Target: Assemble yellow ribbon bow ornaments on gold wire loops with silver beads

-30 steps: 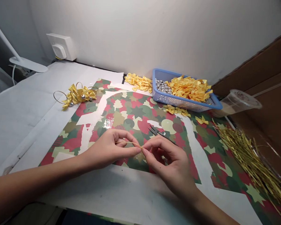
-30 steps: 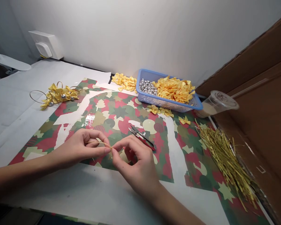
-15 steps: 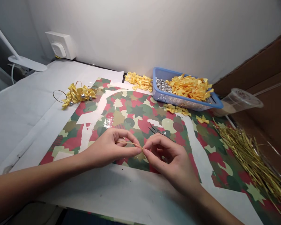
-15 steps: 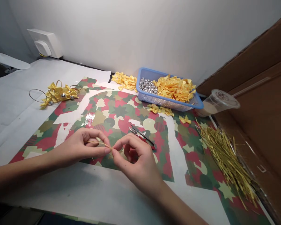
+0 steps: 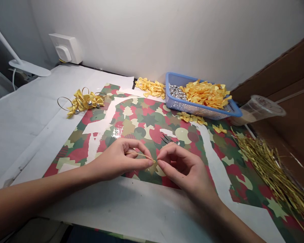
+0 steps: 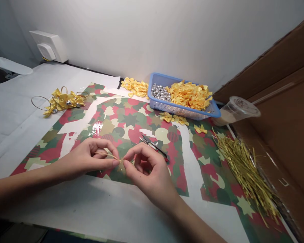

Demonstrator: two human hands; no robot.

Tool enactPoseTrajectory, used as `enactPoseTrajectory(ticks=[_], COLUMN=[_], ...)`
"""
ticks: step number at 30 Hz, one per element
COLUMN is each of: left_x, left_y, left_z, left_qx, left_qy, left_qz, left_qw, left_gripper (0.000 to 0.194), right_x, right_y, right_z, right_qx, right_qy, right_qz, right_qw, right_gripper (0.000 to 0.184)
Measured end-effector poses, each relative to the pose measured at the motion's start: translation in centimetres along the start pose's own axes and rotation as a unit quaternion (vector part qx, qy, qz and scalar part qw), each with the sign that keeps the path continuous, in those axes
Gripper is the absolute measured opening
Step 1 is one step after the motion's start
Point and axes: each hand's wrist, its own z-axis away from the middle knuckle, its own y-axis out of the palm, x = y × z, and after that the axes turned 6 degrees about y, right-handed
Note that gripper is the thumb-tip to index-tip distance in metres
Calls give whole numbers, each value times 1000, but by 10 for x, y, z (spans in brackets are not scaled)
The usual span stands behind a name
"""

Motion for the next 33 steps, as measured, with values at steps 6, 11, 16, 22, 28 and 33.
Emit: enactPoseTrajectory(ticks=[6,11,16,22,28,33], left_x=[1,4,7,6,7,7], left_y=[-1,0,-1,-1,-2,-3], left_z=[0,0,0,-1,-1,-2], left_qx=[11,26,31,39,37,40], left_qy=[-8,-3,-3,-2,-8,-6], left_qz=[-2,-6,-12,-3,3,9], left_qw=[1000,1000,999,999,999,999], left_gripper=[10,8,6,7,6,7], right_x=[5,3,2,4,0,1], right_y=[2,4,3,-2,-3,-4], right_z=[2,3,1,-3,-6,-8], right_qx=[-3,-17,-9,53,83,105], right_qy=[-72,-110,-86,29,78,67], right_qz=[89,124,109,-27,-117,-171], right_qw=[993,986,990,998,987,977], right_gripper=[3,4,7,17,16,10])
